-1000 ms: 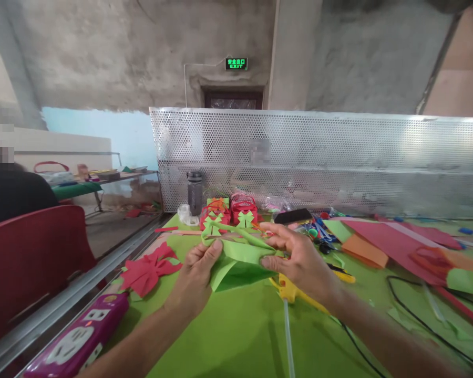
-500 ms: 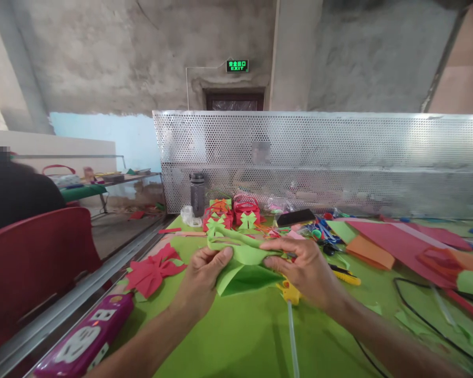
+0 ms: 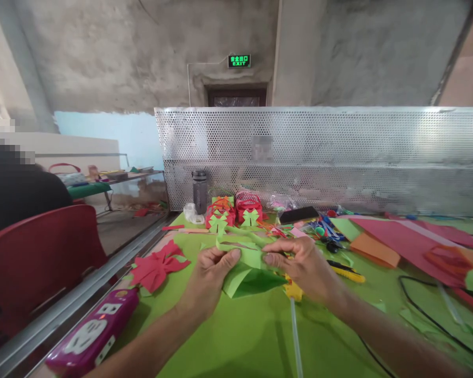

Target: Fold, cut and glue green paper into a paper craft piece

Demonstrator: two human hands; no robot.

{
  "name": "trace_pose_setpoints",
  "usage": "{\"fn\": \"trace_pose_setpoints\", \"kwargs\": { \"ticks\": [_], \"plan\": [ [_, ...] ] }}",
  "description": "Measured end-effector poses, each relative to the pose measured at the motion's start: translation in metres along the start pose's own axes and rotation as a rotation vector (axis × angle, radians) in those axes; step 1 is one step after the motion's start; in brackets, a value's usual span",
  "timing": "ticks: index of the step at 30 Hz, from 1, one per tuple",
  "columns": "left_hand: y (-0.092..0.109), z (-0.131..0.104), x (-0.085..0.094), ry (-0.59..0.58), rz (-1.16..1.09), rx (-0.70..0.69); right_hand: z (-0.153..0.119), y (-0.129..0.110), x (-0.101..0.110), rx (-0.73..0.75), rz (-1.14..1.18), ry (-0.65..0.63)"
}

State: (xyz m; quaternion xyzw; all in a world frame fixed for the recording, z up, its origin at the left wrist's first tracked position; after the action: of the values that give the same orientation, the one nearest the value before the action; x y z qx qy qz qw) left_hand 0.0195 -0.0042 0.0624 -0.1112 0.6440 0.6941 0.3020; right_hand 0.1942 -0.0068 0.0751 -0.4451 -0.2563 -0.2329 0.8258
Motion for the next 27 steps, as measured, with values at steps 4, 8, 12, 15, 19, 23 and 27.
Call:
{"fn": "trace_pose_setpoints", "kwargs": {
  "ticks": [4,8,12,15,19,23,27],
  "plan": [
    [-0.001,0.000,0.000,0.003,0.064,-0.041,-0.001,-0.001,-0.002,0.064,-0.084,-0.013],
    [-0.002,-0.002,0.001,-0.003,0.185,-0.142,-0.003,-0.001,-0.005,0.083,-0.114,-0.023],
    [-0.004,-0.002,0.001,0.000,0.206,-0.122,-0.003,-0.002,-0.005,0.086,-0.177,0.013],
    [-0.003,0.000,0.002,0.005,0.239,-0.075,-0.001,0.000,-0.003,0.151,-0.272,0.089],
    [0.010,0.005,0.010,0.053,0.496,-0.160,0.004,0.008,-0.001,0.241,-0.483,0.195],
    [0.027,0.001,0.009,0.100,0.533,-0.386,0.006,0.016,-0.002,0.297,-0.619,0.223],
    [0.022,-0.007,-0.002,0.059,0.269,-0.294,0.001,0.016,-0.008,0.403,-0.756,0.265]
  ]
}}
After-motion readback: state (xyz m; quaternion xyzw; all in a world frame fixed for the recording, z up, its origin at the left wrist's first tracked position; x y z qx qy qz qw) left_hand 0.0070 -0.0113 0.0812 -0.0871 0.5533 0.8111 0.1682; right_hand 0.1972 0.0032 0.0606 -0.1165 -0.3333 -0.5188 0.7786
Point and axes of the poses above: each hand's wrist, its own z-axis towards the middle knuckle, its own x-axis out of the back of the hand, y = z × x, the point moved 1 cm from there along z, towards the middle knuckle, and after that the axes turned 13 degrees about -z, right-handed, at the moved point
